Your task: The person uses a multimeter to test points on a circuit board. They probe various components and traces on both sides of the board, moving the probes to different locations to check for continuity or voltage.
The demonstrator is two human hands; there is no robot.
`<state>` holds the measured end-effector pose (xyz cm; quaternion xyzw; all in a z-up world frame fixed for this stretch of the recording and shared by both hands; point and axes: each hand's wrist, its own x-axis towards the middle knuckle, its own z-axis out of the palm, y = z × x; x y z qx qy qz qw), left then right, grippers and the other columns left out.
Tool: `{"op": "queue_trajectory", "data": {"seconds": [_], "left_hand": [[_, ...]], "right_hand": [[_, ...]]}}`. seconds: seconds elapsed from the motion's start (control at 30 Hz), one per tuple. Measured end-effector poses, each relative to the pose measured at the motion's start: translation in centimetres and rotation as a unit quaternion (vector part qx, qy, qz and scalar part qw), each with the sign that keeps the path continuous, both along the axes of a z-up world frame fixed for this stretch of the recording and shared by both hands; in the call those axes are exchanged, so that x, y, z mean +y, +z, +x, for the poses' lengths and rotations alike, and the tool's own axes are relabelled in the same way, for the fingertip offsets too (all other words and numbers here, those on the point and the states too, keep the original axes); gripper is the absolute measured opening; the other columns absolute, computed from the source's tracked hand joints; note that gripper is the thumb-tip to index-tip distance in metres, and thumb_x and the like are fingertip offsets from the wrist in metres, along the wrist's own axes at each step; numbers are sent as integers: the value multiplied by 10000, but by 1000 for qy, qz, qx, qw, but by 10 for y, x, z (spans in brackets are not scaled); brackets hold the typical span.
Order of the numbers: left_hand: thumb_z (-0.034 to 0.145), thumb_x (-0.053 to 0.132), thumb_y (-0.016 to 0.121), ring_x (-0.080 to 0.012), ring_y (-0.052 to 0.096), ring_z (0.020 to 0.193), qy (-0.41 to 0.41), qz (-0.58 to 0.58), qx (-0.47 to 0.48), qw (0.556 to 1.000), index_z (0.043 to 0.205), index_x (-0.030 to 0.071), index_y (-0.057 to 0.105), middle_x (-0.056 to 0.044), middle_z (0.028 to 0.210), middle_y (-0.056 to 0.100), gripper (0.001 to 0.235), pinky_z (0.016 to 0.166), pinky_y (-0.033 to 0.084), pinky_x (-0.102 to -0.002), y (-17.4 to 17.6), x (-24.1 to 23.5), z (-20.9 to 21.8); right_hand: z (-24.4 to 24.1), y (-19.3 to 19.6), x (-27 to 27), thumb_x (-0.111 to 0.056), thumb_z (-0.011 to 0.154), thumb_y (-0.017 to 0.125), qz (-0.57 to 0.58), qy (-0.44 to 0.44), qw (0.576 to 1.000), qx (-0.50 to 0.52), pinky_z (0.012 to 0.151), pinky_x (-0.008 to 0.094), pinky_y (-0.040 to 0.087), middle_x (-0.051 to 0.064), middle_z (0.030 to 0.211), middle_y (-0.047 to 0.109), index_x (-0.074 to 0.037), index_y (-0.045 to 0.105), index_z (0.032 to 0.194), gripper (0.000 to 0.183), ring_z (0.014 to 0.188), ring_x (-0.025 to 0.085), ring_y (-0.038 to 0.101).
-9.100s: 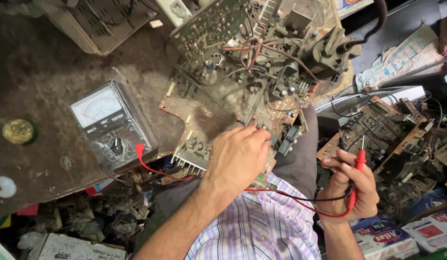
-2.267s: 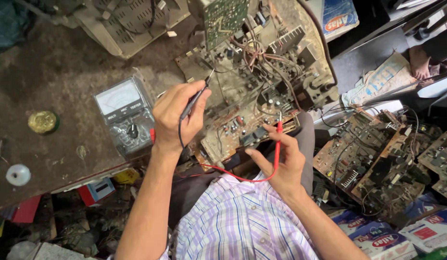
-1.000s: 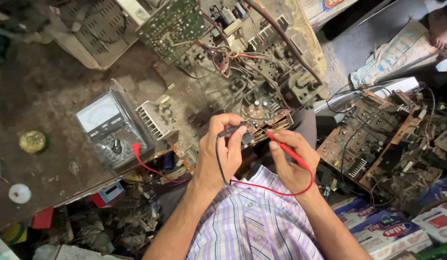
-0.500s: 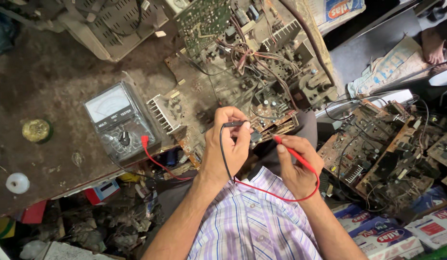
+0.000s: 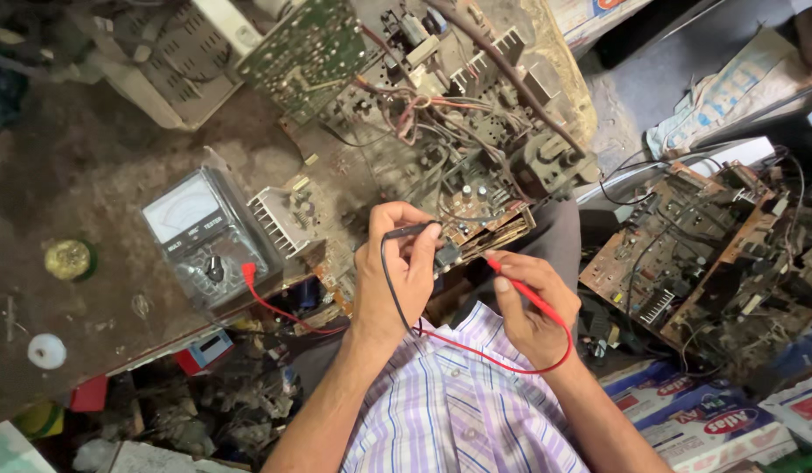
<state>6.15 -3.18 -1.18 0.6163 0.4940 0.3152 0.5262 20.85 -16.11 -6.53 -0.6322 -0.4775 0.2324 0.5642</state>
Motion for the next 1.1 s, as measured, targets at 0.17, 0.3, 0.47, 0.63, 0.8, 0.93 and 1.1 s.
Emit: {"op": "queue_trajectory", "data": {"seconds": [0.17, 0.3, 0.47, 0.63, 0.8, 0.93, 1.1], "left_hand": [[982, 110, 684, -149, 765, 737, -2, 11, 34, 999, 1091, 17, 547, -87, 821, 730, 198, 610, 579, -290, 3, 1, 2], [976, 126, 698, -150, 731, 688, -8, 28, 42, 999, 1083, 22, 554, -77, 821, 723, 207, 604, 567, -298, 1, 1, 1], [964, 134, 708, -157, 725, 661, -11, 24, 59, 998, 1075, 32, 561, -73, 787, 710, 211, 588, 559, -305, 0, 2, 1], [969, 123, 700, -158, 730, 669, -11, 27, 43, 999, 1077, 31, 557, -71, 790, 710, 202, 598, 563, -309, -1, 1, 0], [971, 120, 694, -162, 727, 657, -9, 24, 33, 999, 1075, 28, 551, -74, 783, 706, 200, 595, 567, -310, -1, 0, 0], [977, 110, 690, -175, 742, 685, -17, 47, 29, 998, 1078, 30, 550, -81, 799, 710, 190, 614, 577, -316, -2, 1, 0], [978, 103, 686, -194, 752, 685, -30, 47, 34, 998, 1070, 35, 552, -88, 781, 702, 177, 610, 580, -325, -3, 2, -2]], "right_hand": [[-2, -5, 4, 33, 982, 663, 33, -1, 999, 1, 958, 350, 599, 177, 1106, 725, 3, 611, 1089, 123, 1097, 274, 740], [-2, -6, 3, 29, 980, 667, 31, -1, 1000, -6, 954, 350, 599, 179, 1107, 727, 0, 608, 1083, 122, 1095, 278, 740], [-2, -4, 4, 26, 972, 680, 29, 0, 1000, -8, 948, 342, 600, 180, 1114, 729, -3, 600, 1078, 136, 1087, 269, 744], [-6, 0, 9, 51, 950, 710, 30, -10, 999, -32, 945, 338, 598, 179, 1111, 732, -5, 601, 1067, 170, 1077, 260, 746], [-9, 2, 16, 79, 940, 704, 35, -19, 999, -33, 940, 336, 605, 184, 1120, 728, 0, 596, 1065, 183, 1078, 262, 748], [-12, 0, 23, 103, 940, 699, 48, -32, 998, -24, 959, 348, 604, 181, 1099, 718, 13, 615, 1055, 169, 1094, 276, 743], [-13, -2, 28, 101, 914, 728, 50, -45, 995, -67, 946, 341, 603, 178, 1067, 721, 22, 644, 1006, 148, 1073, 267, 746]]}}
